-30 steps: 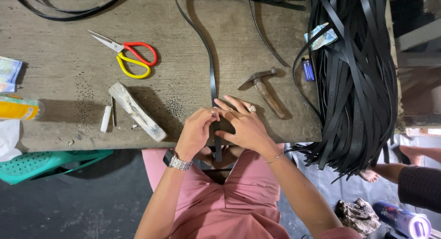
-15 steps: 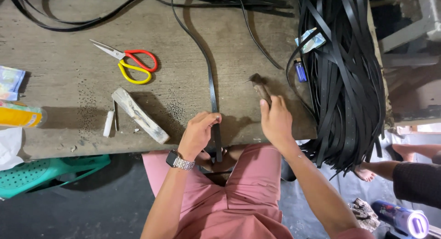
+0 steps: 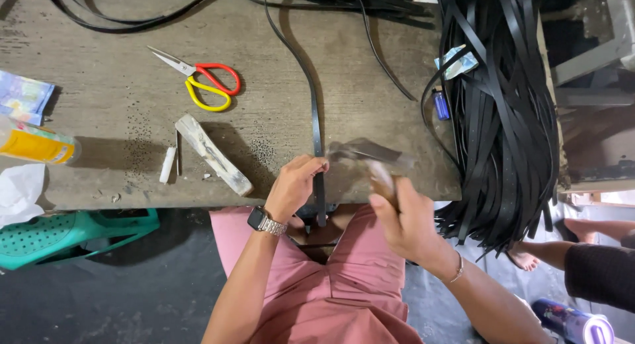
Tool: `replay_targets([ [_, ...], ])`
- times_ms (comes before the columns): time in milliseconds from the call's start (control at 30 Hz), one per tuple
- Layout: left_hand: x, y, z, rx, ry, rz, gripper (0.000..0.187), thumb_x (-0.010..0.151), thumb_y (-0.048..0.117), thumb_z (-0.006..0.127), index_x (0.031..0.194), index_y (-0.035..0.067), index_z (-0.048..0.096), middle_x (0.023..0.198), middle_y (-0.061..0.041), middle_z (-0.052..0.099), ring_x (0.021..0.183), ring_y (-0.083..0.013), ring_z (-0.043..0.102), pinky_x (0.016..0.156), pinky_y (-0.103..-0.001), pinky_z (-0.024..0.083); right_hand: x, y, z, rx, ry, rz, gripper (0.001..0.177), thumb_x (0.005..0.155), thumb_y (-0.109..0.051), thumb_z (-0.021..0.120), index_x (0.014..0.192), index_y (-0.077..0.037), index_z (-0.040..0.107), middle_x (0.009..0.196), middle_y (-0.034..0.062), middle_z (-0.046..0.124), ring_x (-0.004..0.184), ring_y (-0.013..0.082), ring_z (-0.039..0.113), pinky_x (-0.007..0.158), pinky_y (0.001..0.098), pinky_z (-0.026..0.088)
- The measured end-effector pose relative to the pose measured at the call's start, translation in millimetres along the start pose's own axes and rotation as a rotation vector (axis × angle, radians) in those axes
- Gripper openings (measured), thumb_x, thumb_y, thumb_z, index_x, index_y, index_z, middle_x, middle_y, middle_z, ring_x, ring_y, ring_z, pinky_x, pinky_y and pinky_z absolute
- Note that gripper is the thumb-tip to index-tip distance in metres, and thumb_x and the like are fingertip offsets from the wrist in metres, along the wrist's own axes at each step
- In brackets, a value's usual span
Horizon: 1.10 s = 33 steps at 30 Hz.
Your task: Using a hammer and a punch tool to create holes in leather straps on a workbench.
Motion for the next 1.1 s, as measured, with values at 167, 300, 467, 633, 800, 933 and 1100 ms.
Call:
replay_targets([
  [167, -1, 1, 0, 0.022, -0.058, -0.008, 0.021, 0.098, -0.008, 0.050, 0.094, 0.008, 0.063, 0.078, -0.008, 0.058, 0.074, -0.0321, 0.064, 0.075, -0.036, 0.054, 14, -11, 17, -0.013, -0.057, -0.083, 0.025, 0.098, -0.033, 0.063, 0.091, -0.010, 0.057, 0.059, 0.0161, 0.062, 0.063, 0.0402, 0.070, 0.056, 0.0458, 0.052],
  [300, -5, -8, 5, -0.019, -0.050, -0.024, 0.021, 0.097, -0.008, 0.053, 0.099, 0.008, 0.066, 0.078, -0.010, 0.060, 0.075, -0.0355, 0.065, 0.075, -0.038, 0.055, 12, 19, 17, 0.054, -0.022, -0.022, 0.027, 0.098, -0.035, 0.064, 0.088, -0.010, 0.057, 0.059, 0.0149, 0.059, 0.060, 0.0368, 0.068, 0.058, 0.0424, 0.053],
  [467, 0, -3, 0, -0.063, -0.016, -0.067, 0.025, 0.095, -0.010, 0.058, 0.102, 0.010, 0.071, 0.081, -0.010, 0.067, 0.079, -0.0336, 0.071, 0.077, -0.040, 0.058, 40, 76, 20, -0.475, 0.286, -0.008, 0.042, 0.104, -0.048, 0.057, 0.122, -0.011, 0.061, 0.065, 0.0182, 0.066, 0.067, 0.0410, 0.072, 0.069, 0.0513, 0.054],
  [633, 1, -4, 0, -0.060, 0.020, -0.040, 0.024, 0.095, -0.008, 0.057, 0.101, 0.009, 0.072, 0.079, -0.008, 0.068, 0.078, -0.0306, 0.072, 0.076, -0.038, 0.059, 55, 58, 28, -0.615, 0.482, -0.235, 0.038, 0.088, -0.024, 0.073, 0.123, -0.012, 0.066, 0.104, 0.0107, 0.062, 0.102, 0.0339, 0.061, 0.089, 0.0451, 0.048],
  [800, 1, -4, -1, -0.028, 0.048, -0.056, 0.024, 0.093, -0.009, 0.059, 0.101, 0.009, 0.073, 0.080, -0.008, 0.071, 0.079, -0.0304, 0.073, 0.076, -0.039, 0.060, 64, 29, 85, -0.307, 0.247, -0.504, 0.040, 0.088, -0.023, 0.070, 0.127, -0.014, 0.067, 0.119, 0.0097, 0.063, 0.119, 0.0348, 0.058, 0.106, 0.0458, 0.043],
  [933, 9, -4, -20, -0.132, 0.170, -0.207, 0.018, 0.095, -0.005, 0.062, 0.098, 0.008, 0.074, 0.076, -0.008, 0.074, 0.076, -0.0240, 0.075, 0.075, -0.037, 0.060, 64, 5, 97, -0.325, -0.044, -0.459, 0.059, 0.088, -0.052, 0.070, 0.136, -0.019, 0.063, 0.141, 0.0059, 0.058, 0.137, 0.0280, 0.048, 0.113, 0.0515, 0.031],
  [1100, 9, -11, -31, -0.292, 0.316, -0.402, 0.017, 0.101, 0.000, 0.061, 0.092, 0.008, 0.073, 0.078, -0.006, 0.078, 0.073, -0.0164, 0.074, 0.078, -0.033, 0.058, 59, 5, 96, -0.272, -0.024, -0.510, 0.054, 0.091, -0.051, 0.068, 0.131, -0.016, 0.064, 0.145, 0.0068, 0.056, 0.139, 0.0281, 0.047, 0.115, 0.0505, 0.031],
])
Point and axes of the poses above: each hand's wrist, its own x-axis towards the middle knuckle, its own z-axis out of the palm, y = z × x, the point moved 7 cm from there along x, towards the middle knuckle
